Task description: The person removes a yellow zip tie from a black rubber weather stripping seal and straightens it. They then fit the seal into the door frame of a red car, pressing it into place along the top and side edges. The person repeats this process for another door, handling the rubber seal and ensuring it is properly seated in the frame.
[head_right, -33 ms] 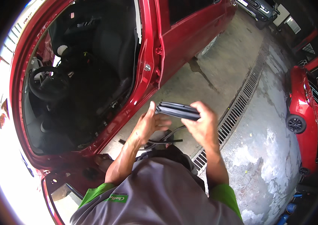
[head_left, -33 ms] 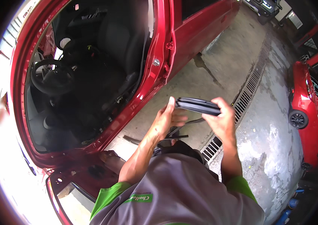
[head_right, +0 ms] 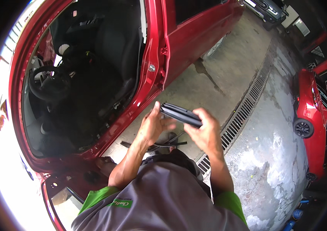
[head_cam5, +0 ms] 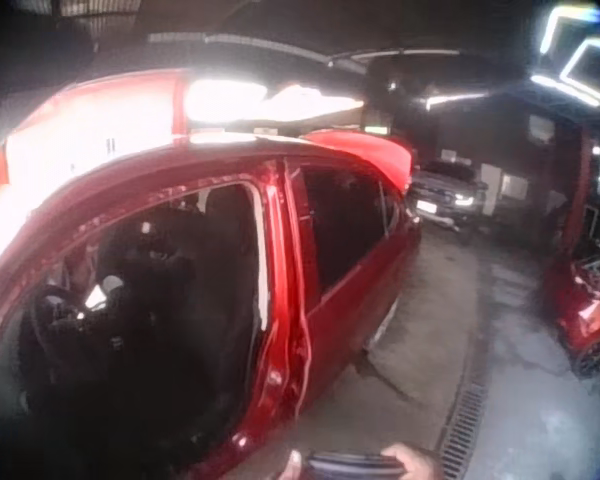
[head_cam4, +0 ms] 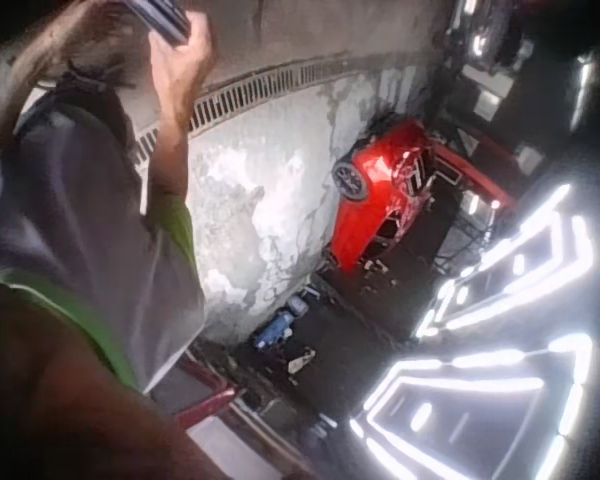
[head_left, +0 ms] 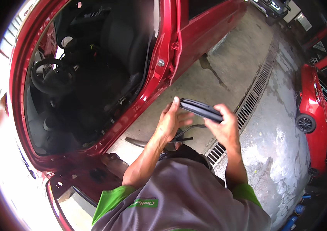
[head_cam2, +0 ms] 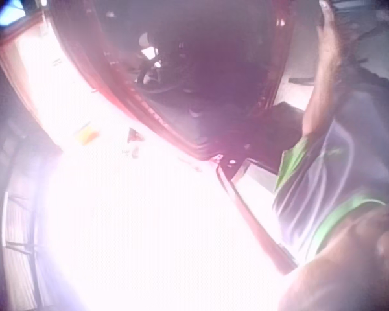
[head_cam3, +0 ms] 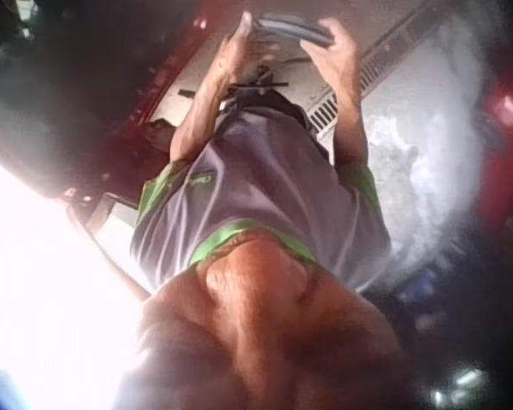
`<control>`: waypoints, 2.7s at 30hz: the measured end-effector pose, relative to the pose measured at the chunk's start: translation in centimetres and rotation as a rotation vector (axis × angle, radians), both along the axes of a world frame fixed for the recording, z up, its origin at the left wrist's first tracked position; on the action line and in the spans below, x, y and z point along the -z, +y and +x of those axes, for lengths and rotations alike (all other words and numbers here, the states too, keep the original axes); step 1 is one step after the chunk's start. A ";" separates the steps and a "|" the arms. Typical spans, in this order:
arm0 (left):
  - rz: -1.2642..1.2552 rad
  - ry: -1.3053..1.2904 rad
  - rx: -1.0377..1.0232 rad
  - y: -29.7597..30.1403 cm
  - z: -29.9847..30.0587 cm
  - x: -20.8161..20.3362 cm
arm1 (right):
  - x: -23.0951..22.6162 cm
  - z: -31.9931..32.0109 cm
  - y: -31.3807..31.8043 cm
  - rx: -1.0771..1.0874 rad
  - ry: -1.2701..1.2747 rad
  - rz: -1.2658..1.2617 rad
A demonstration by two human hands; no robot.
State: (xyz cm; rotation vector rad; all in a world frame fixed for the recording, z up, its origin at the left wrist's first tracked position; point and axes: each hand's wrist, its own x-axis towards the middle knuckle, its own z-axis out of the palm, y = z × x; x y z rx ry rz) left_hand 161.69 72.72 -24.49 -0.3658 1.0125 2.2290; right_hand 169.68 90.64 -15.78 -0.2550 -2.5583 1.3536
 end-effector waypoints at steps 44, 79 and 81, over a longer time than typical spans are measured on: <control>-1.178 0.913 -0.120 -0.5 -3.5 -2.4 | -17.4 -12.1 21.6 0.283 0.644 0.135; -1.473 0.854 -0.786 -10.7 6.9 -16.5 | 23.2 -17.6 8.0 -0.257 0.059 0.011; -1.475 0.820 -0.676 -11.7 6.4 -15.6 | 15.4 -17.9 2.4 -0.433 0.165 -0.085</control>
